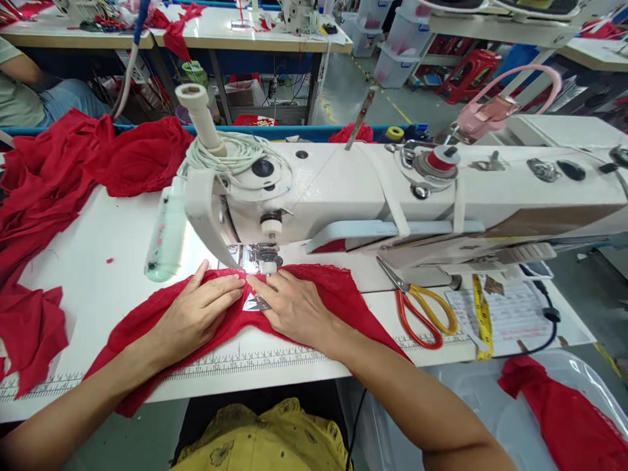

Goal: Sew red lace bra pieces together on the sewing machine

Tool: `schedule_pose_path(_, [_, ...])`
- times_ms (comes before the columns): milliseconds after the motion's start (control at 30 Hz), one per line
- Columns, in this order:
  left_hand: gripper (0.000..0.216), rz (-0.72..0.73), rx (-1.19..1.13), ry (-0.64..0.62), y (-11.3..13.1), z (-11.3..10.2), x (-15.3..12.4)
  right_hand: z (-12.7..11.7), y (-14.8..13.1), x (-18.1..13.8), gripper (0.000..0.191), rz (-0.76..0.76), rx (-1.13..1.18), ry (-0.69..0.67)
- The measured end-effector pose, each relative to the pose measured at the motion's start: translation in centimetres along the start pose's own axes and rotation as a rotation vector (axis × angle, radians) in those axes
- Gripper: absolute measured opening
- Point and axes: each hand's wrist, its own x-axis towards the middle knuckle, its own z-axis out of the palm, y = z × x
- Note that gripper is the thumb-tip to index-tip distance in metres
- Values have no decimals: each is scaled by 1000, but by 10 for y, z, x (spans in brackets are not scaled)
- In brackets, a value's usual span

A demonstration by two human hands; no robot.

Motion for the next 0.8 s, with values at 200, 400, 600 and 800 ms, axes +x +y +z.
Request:
schedule_pose_path(200, [34, -51, 3, -12, 0, 1, -2, 3, 1, 0, 51, -3, 33, 81])
schedule_pose_path(400, [36, -64, 35, -17, 1, 6, -6, 8, 5, -5, 32, 52, 81, 275])
schedule_pose_path(600, [40, -72, 25, -39, 1, 3, -3, 5, 5, -8, 26, 41, -56, 263])
schedule_pose_path(800, [40, -40, 45, 9, -1, 0, 0, 5, 7, -6, 22, 28, -65, 248])
